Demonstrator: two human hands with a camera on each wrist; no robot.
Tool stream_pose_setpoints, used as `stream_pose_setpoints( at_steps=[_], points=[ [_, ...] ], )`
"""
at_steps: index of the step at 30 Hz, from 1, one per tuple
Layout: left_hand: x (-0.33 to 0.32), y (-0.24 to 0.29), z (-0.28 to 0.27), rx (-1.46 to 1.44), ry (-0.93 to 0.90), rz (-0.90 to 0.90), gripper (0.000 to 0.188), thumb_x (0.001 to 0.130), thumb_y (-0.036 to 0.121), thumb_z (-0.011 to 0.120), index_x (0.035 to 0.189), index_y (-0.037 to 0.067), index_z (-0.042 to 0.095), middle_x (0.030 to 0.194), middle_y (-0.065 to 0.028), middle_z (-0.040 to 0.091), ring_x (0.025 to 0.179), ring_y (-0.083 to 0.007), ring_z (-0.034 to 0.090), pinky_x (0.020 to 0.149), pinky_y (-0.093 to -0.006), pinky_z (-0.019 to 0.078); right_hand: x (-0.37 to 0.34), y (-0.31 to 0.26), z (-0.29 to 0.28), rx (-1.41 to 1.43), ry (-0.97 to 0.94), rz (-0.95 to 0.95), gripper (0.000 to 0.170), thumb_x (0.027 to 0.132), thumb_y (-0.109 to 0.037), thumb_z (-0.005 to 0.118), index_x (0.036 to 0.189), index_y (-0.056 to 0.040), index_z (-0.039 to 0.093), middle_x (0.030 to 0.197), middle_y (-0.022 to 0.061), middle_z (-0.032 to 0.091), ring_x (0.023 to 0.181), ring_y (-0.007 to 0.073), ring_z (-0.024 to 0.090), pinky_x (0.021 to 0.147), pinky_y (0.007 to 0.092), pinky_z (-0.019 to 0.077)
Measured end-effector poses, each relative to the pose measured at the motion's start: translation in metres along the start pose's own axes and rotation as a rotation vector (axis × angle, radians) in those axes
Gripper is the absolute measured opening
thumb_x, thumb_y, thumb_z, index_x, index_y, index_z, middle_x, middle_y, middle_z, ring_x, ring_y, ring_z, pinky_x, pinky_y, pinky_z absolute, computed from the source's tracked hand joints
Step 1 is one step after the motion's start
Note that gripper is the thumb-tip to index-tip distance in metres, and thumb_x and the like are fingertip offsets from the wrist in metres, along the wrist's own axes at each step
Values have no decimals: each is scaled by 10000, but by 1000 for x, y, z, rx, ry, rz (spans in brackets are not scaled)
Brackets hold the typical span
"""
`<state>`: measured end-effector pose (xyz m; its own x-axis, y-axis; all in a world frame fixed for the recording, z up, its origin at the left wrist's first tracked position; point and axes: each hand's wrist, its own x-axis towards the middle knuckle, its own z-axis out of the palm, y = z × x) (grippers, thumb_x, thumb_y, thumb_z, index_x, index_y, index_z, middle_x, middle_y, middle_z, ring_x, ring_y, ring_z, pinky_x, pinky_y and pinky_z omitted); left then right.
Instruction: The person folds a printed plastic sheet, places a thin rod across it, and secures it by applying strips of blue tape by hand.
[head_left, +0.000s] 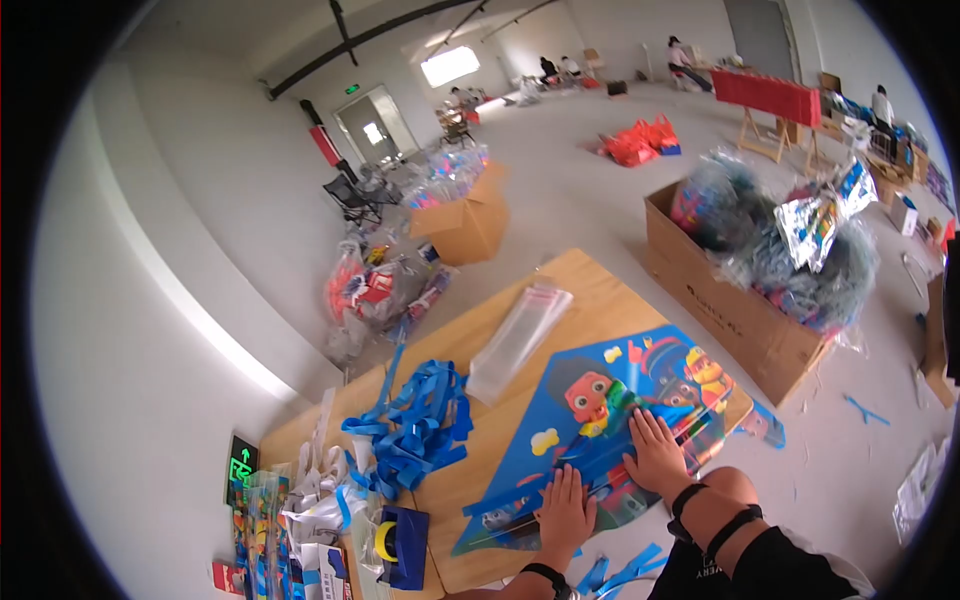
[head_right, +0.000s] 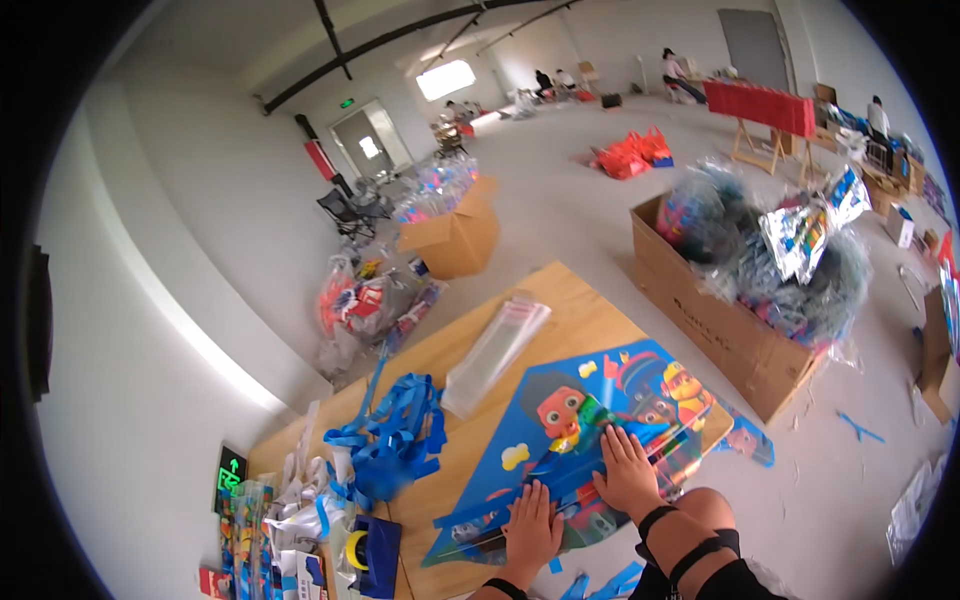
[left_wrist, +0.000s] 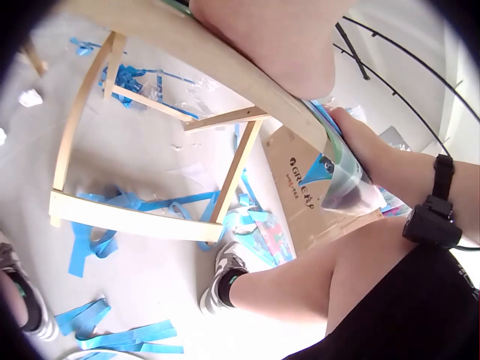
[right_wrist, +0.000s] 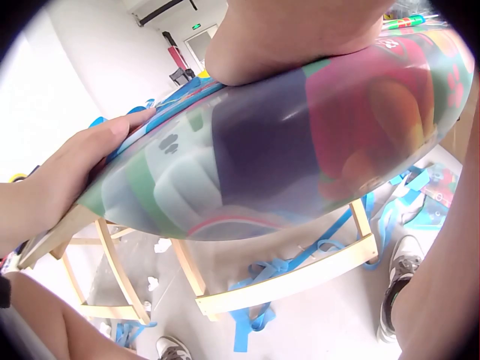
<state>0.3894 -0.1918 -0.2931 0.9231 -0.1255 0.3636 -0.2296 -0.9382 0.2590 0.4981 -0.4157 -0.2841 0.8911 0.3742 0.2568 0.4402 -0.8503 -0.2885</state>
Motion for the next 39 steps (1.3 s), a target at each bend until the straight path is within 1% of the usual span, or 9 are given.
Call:
stream_pose_setpoints(
  at_steps=[7,8,12,14,20,22,28,34,39],
  points=[
    [0,-1,7,-4,33,-20,651,1034,363,581,1538,-43,507,1633,-242,483,1505,-412,474,1228,-548,384,-1,7,-14,319,44,-51,693,1009,-238,616,1622,3,397,1706,208,375,1612,365,312,1343,490,216],
    [-1,0,8,-4,38,-30,652,1028,363,584,1533,-44,514,1635,-238,483,1505,-410,473,1230,-548,380,1,13,-5,340,190,-93,601,979,-144,653,1552,-29,511,1654,198,450,1529,384,438,1266,491,368],
    [-1,3,4,-57,30,-63,654,1032,363,578,1542,-39,500,1641,-237,472,1517,-420,449,1252,-545,344,12,-2,-23,734,-11,73,496,945,-115,690,1437,-77,638,1541,177,573,1401,389,561,1126,503,499],
    [-4,4,6,-73,38,-92,664,1026,366,587,1541,-44,498,1643,-236,470,1520,-413,446,1252,-546,343,33,-28,-26,510,-107,-288,409,920,-118,718,1328,-108,710,1432,159,654,1295,393,619,993,502,564],
    [-3,8,-13,-84,15,-148,642,989,366,646,1537,49,537,1623,-228,495,1458,-393,502,1216,-541,384,61,-139,14,344,-212,-466,543,877,-263,802,1371,-90,661,1305,183,684,1294,395,600,1112,523,448],
    [0,9,-17,-149,-346,-232,599,1006,331,635,1551,101,543,1625,-186,512,1439,-369,519,1190,-537,395,65,-159,23,274,-266,-492,588,848,-318,840,1361,-94,658,1281,182,683,1289,385,599,1126,533,420],
    [-11,0,30,-58,173,-161,627,878,334,802,1443,108,647,1476,-151,637,1407,-373,553,1162,-538,402,77,-184,40,49,-532,-406,612,769,-390,915,1266,-127,674,1213,113,653,1261,349,568,1051,549,407],
    [-8,1,4,-180,-172,-149,594,934,306,732,1462,67,605,1459,-175,622,1454,-366,507,1216,-524,367,83,-171,33,129,-287,-487,335,793,-246,827,1083,-115,724,1154,111,635,1207,363,574,1003,537,433],
    [-3,6,5,-89,48,-163,645,998,357,628,1532,7,536,1569,-186,555,1440,-339,525,1264,-523,307,97,-123,15,326,-245,-157,278,812,-147,758,1061,-28,731,1040,193,635,1017,418,654,857,509,545]
  ],
)
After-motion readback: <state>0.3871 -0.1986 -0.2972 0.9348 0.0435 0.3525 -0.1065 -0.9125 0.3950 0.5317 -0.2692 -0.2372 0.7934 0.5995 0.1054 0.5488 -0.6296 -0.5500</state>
